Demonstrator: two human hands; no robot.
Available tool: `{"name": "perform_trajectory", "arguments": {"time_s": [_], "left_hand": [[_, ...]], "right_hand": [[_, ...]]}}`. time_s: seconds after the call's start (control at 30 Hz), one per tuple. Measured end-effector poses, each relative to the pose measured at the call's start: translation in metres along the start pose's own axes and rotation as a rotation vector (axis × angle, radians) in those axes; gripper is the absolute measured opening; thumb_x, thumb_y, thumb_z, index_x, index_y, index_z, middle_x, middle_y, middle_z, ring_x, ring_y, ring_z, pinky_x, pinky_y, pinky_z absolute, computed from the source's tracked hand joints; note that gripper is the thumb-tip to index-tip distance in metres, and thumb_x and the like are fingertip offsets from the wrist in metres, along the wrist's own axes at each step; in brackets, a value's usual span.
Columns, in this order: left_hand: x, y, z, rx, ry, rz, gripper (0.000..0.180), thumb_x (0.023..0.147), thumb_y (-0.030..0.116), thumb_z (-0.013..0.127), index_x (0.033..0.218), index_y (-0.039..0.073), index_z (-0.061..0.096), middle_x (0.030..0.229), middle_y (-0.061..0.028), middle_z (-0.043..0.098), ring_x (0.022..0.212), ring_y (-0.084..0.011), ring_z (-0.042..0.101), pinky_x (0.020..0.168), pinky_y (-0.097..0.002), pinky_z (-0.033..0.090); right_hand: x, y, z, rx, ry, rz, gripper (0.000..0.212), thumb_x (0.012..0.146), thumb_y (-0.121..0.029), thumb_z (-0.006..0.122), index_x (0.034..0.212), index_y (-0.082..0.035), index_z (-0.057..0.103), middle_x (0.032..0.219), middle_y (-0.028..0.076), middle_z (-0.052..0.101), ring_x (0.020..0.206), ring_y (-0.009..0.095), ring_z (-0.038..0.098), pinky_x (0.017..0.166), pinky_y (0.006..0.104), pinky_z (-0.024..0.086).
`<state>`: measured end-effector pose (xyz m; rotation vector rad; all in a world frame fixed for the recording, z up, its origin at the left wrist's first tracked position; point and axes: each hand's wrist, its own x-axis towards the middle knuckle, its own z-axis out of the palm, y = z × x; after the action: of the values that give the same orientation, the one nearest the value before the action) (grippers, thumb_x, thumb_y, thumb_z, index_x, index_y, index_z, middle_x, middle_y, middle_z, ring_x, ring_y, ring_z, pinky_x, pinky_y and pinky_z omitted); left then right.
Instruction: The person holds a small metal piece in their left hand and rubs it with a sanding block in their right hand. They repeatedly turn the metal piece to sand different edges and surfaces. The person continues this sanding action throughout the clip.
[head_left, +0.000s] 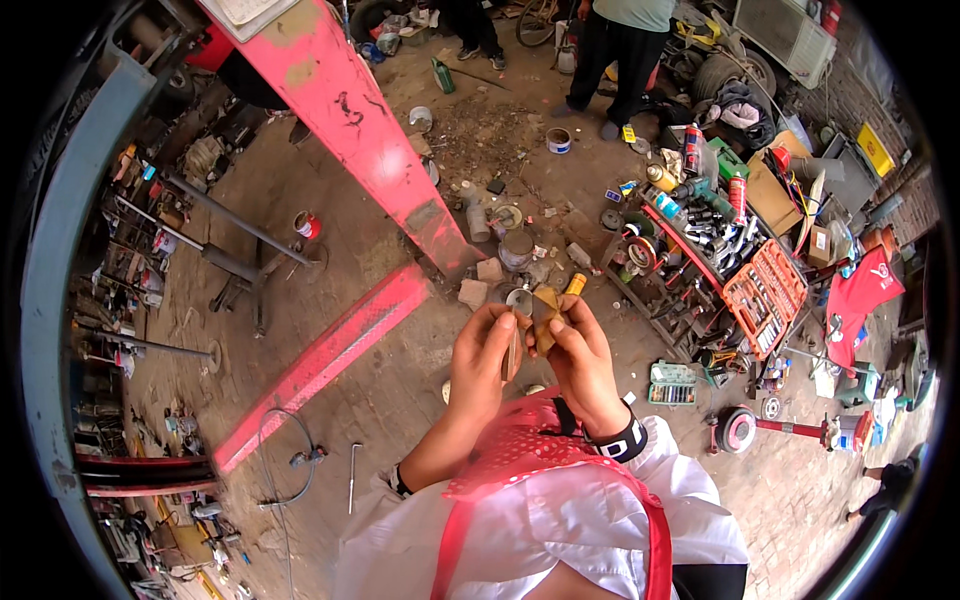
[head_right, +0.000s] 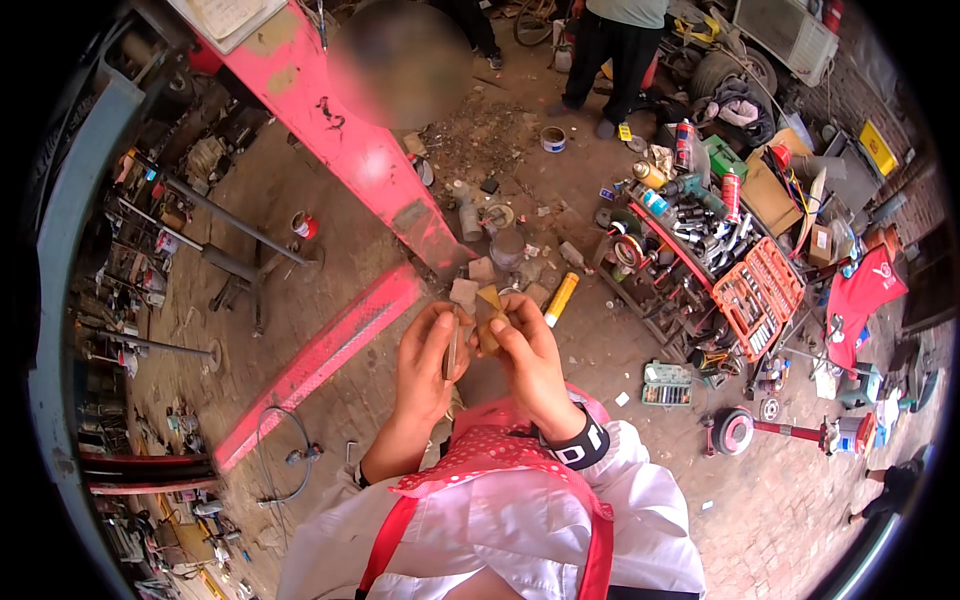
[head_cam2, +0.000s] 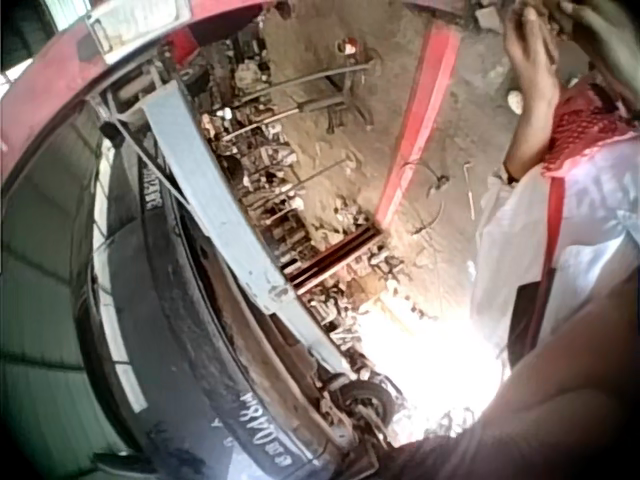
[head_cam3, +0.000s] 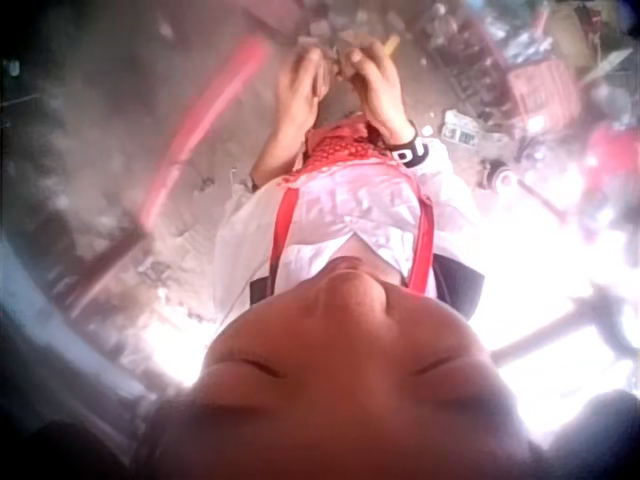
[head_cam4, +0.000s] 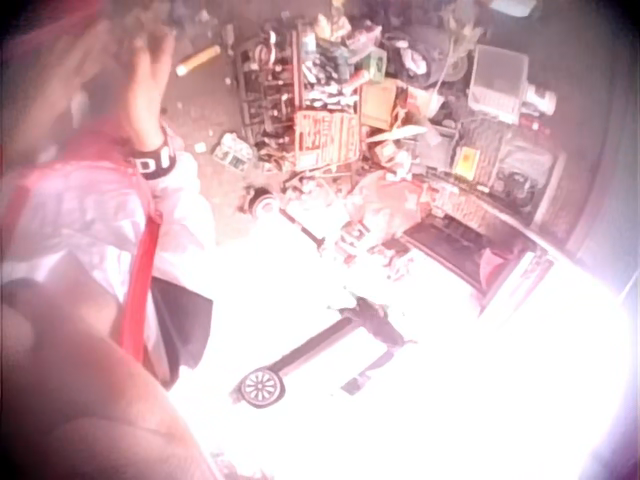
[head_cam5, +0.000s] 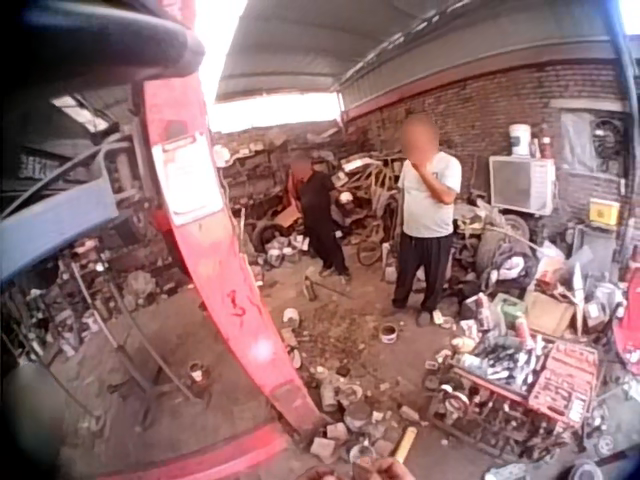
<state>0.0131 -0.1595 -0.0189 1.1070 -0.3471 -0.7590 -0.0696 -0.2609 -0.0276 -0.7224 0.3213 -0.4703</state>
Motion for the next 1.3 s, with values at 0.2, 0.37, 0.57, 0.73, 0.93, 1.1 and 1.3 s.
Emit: {"name": "perform_trajectory", "arguments": {"time_s": [0.2,0.37,0.57,0.73,0.93,1.1,1.3], "left_hand": [[0.004,0.007,-0.009,-0.001,0.117,0.067,0.022,0.099,0.025,0.047,0.095,0.004,0.054,0.061,0.0046,0.045,0.048,-0.0012,0.036,0.042,-0.0192,0.025],[0.003,0.008,-0.021,-0.039,0.156,0.076,0.022,0.099,0.026,0.048,0.094,0.005,0.055,0.064,0.0061,0.044,0.048,-0.0015,0.034,0.041,-0.0201,0.023],[-0.001,0.009,-0.041,-0.034,0.118,0.087,0.02,0.098,0.024,0.049,0.1,0.005,0.055,0.075,0.0019,0.054,0.053,-0.0019,0.043,0.044,-0.0185,0.03],[0.001,0.018,-0.045,0.029,0.181,0.213,0.02,0.099,0.023,0.048,0.097,0.004,0.055,0.076,0.0018,0.054,0.055,-0.0018,0.042,0.047,-0.0183,0.031],[0.01,0.022,-0.048,0.124,0.256,0.339,0.02,0.099,0.021,0.048,0.093,0.002,0.054,0.083,0.0019,0.055,0.067,-0.0007,0.042,0.056,-0.0171,0.035],[0.016,0.024,-0.046,0.262,0.314,0.389,0.021,0.099,0.02,0.048,0.093,0.001,0.055,0.077,0.0035,0.051,0.064,-0.0009,0.04,0.056,-0.0176,0.034],[0.02,0.018,-0.049,0.275,0.332,0.372,0.02,0.098,0.02,0.05,0.092,0.001,0.055,0.071,0.0044,0.046,0.059,-0.0014,0.036,0.052,-0.0194,0.03]], "right_hand": [[0.006,0.016,-0.005,-0.162,-0.109,0.024,0.022,0.087,-0.002,0.059,0.105,-0.004,0.046,0.095,0.002,0.049,0.092,0.011,0.053,0.082,0.025,0.043],[0.013,0.025,0.007,-0.238,-0.16,-0.007,0.028,0.081,0.006,0.062,0.103,-0.004,0.047,0.099,0.001,0.048,0.1,0.011,0.051,0.092,0.0253,0.039],[0.022,0.033,0.018,-0.149,-0.172,0.107,0.03,0.081,0.01,0.059,0.106,-0.003,0.05,0.104,0.002,0.05,0.101,0.011,0.051,0.093,0.0253,0.04],[0.031,0.041,0.012,0.023,-0.334,0.172,0.019,0.086,0.0,0.057,0.103,-0.004,0.052,0.099,0.001,0.053,0.094,0.009,0.052,0.083,0.0238,0.043],[0.031,0.038,0.03,0.21,-0.338,0.409,0.014,0.088,-0.007,0.057,0.101,-0.004,0.052,0.092,0.0,0.053,0.083,0.008,0.049,0.072,0.0227,0.042],[0.033,0.043,0.035,0.227,-0.316,0.508,0.011,0.089,-0.007,0.056,0.099,-0.003,0.052,0.087,0.001,0.052,0.075,0.009,0.047,0.067,0.0239,0.041],[0.032,0.048,0.033,0.131,-0.297,0.434,0.01,0.089,-0.008,0.059,0.093,-0.004,0.05,0.081,0.002,0.051,0.07,0.009,0.046,0.062,0.0232,0.038]]}}
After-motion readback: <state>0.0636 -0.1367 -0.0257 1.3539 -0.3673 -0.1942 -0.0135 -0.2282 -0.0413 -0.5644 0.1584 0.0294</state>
